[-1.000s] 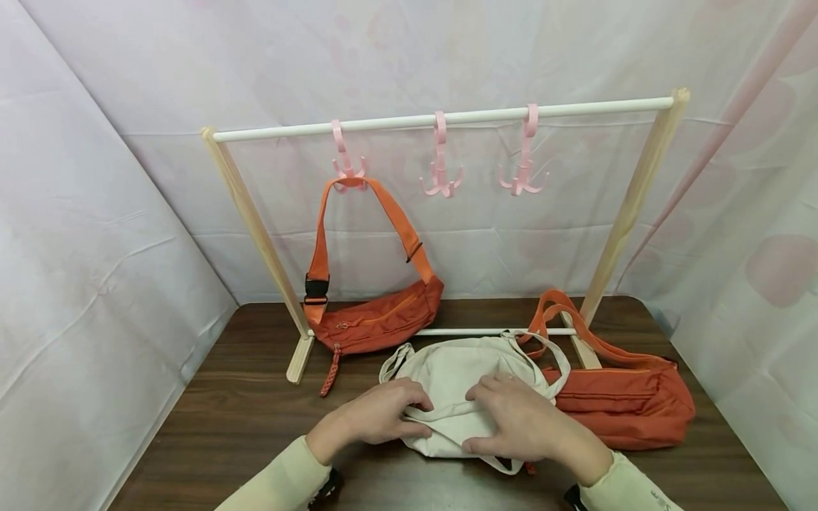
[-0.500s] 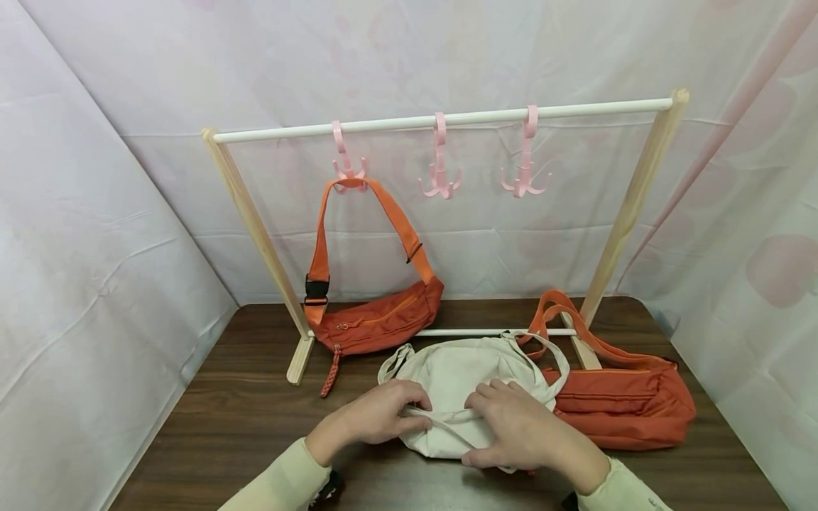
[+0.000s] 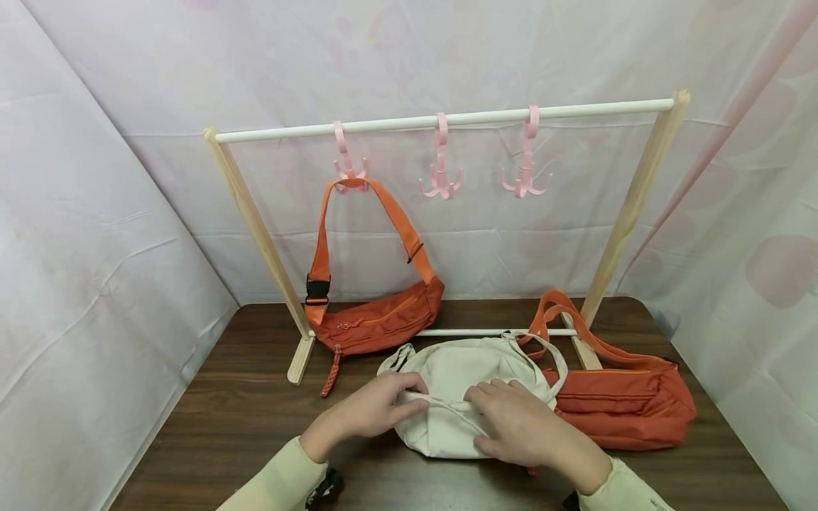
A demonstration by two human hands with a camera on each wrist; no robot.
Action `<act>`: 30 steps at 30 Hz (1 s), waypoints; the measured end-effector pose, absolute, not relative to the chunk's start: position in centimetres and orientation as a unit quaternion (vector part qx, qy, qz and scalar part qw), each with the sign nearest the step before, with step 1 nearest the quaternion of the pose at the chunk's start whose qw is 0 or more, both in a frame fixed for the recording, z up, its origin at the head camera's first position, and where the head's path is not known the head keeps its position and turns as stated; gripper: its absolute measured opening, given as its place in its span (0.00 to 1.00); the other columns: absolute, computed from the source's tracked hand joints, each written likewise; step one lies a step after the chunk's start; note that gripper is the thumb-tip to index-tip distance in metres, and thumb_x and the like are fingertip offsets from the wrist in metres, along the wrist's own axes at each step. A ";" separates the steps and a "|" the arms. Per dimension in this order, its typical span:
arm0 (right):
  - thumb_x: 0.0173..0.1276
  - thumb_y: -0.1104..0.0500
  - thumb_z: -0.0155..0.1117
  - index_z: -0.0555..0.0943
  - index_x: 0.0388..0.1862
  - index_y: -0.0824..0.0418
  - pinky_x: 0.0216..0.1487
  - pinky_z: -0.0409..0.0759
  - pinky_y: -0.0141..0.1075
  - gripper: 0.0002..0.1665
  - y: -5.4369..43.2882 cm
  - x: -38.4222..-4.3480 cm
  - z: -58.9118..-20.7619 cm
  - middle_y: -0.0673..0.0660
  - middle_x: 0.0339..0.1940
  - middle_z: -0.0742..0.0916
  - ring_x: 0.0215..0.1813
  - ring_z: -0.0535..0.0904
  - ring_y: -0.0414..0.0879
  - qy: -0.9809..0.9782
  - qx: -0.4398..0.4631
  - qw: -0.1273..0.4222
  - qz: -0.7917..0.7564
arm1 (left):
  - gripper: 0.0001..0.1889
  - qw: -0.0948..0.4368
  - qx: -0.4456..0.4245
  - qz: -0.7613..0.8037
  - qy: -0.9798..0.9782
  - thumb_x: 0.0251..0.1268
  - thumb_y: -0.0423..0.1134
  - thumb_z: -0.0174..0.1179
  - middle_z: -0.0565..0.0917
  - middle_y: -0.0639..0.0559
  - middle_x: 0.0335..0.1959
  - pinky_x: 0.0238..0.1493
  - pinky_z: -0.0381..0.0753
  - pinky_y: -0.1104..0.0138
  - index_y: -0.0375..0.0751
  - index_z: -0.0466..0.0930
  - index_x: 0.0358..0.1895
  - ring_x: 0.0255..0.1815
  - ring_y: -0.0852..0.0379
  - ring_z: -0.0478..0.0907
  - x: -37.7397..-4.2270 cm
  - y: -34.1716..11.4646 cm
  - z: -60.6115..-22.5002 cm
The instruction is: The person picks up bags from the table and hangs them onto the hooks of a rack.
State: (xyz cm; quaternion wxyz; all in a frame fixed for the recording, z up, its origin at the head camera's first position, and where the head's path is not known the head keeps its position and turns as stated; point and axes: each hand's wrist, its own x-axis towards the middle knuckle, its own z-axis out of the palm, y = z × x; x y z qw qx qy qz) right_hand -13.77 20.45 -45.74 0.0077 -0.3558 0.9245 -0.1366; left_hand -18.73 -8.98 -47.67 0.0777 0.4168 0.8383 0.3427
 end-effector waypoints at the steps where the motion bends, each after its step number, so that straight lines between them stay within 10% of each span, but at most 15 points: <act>1: 0.62 0.49 0.79 0.82 0.57 0.51 0.53 0.79 0.50 0.26 20.5 -13.8 -45.7 0.39 0.46 0.82 0.49 0.78 0.38 0.925 -0.355 0.006 -0.138 | 0.03 0.077 0.412 0.350 0.838 0.80 0.45 0.63 0.81 0.67 0.36 0.43 0.76 0.74 0.53 0.83 0.45 0.36 0.69 0.75 -18.7 -9.0 -47.6; 16: 0.63 0.62 0.75 0.73 0.35 0.44 0.28 0.64 0.33 0.19 21.2 -14.0 -45.3 0.36 0.24 0.67 0.26 0.64 0.33 0.915 -0.361 -0.023 -0.177 | 0.05 0.028 0.331 0.460 0.823 0.83 0.48 0.59 0.79 0.60 0.33 0.29 0.75 0.69 0.54 0.81 0.47 0.24 0.64 0.70 -18.8 -10.1 -46.7; 30: 0.71 0.57 0.74 0.76 0.40 0.44 0.25 0.65 0.34 0.13 22.5 -14.6 -43.6 0.36 0.22 0.71 0.24 0.64 0.32 0.933 -0.314 -0.014 -0.174 | 0.05 -0.038 0.296 0.525 0.797 0.82 0.43 0.60 0.85 0.57 0.49 0.55 0.79 0.60 0.46 0.82 0.48 0.52 0.56 0.80 -19.2 -10.7 -46.6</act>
